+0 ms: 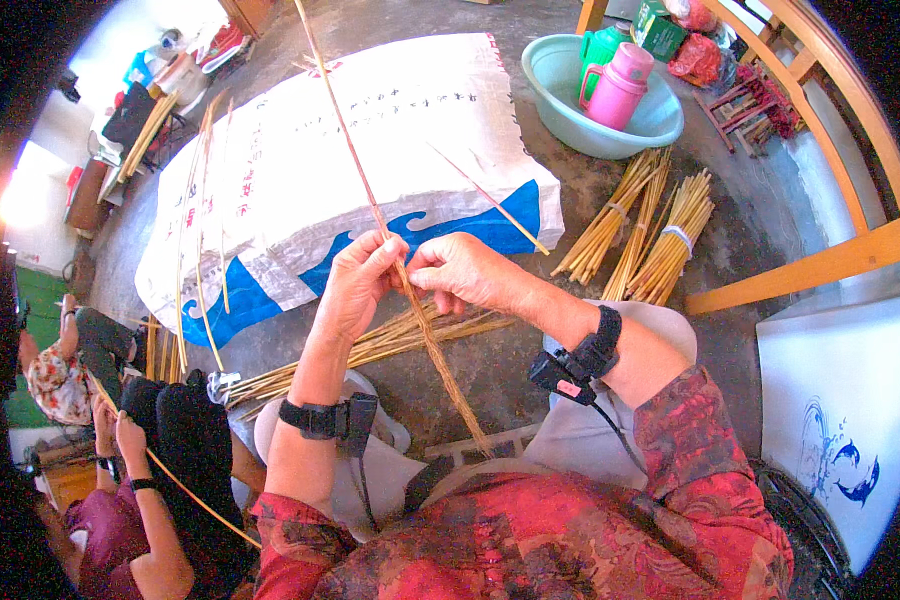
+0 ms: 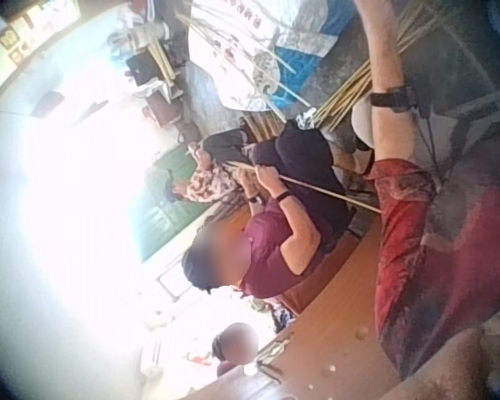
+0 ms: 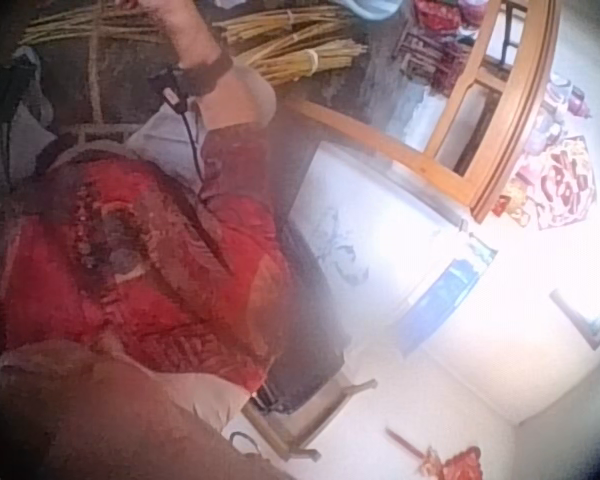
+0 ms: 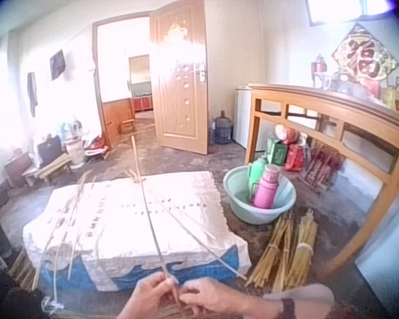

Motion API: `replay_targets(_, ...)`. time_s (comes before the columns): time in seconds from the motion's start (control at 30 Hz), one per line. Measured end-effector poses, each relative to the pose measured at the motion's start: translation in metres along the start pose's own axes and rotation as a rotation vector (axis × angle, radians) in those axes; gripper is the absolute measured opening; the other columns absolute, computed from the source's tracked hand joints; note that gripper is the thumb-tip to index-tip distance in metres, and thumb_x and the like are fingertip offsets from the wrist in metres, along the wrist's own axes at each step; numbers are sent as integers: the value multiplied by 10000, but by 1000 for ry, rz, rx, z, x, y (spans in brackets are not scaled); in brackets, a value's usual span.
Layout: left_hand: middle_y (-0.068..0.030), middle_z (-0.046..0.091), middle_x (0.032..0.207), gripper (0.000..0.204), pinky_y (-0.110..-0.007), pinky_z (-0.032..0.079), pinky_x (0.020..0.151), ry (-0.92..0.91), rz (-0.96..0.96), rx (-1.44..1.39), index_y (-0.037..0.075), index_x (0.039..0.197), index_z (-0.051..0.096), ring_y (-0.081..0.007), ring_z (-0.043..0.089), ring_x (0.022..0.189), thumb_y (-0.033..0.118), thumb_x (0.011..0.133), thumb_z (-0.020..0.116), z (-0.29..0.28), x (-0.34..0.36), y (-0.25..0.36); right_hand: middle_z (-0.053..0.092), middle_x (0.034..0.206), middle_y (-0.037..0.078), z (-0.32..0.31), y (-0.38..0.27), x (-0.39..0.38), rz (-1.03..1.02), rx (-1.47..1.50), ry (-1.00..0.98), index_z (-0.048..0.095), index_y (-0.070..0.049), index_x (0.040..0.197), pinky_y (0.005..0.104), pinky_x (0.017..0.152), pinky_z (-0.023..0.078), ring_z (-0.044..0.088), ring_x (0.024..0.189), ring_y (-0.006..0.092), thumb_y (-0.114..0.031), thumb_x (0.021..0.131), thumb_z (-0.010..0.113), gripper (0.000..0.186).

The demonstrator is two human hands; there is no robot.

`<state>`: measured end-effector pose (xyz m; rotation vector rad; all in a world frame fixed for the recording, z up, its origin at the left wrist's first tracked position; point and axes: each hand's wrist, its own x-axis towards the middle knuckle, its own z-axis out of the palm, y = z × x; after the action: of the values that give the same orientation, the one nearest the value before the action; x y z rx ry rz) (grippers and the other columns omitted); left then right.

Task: The person weaves together thin bamboo strips by hand, pulling a longer strip through the existing mesh to extend the piece.

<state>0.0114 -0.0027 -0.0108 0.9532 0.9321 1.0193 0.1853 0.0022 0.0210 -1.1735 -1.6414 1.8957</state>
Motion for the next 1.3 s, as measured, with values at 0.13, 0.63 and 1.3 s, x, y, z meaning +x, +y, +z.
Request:
replay_targets(0.13, 11, 529, 628, 155, -214, 436, 551, -4, -11, 3, 57, 831, 571, -71, 514, 581, 211, 840, 560, 1, -1, 2, 533, 652, 16, 0, 2, 3, -10, -21, 4, 535, -26, 827, 199, 423, 412, 497, 469, 72, -139, 811, 529, 115)
replay_targets(0.63, -52, 564, 696, 185, -265, 497, 571, -3, -44, 36, 22, 842, 522, -131, 573, 619, 197, 884, 476, 4, 1, 0, 554, 721, 82, 7, 2, 0, -152, -396, 183, 507, -5, 824, 291, 632, 436, 535, 688, 159, -62, 701, 534, 139)
replay_targets(1.3, -59, 570, 747, 226, -275, 482, 592, -44, 13, 46, 30, 850, 523, -142, 577, 646, 247, 887, 473, -2, 2, 7, 552, 723, 13, -15, 5, -17, 46, -163, -21, 558, -8, 879, 207, 475, 381, 491, 554, 63, -116, 775, 531, 152)
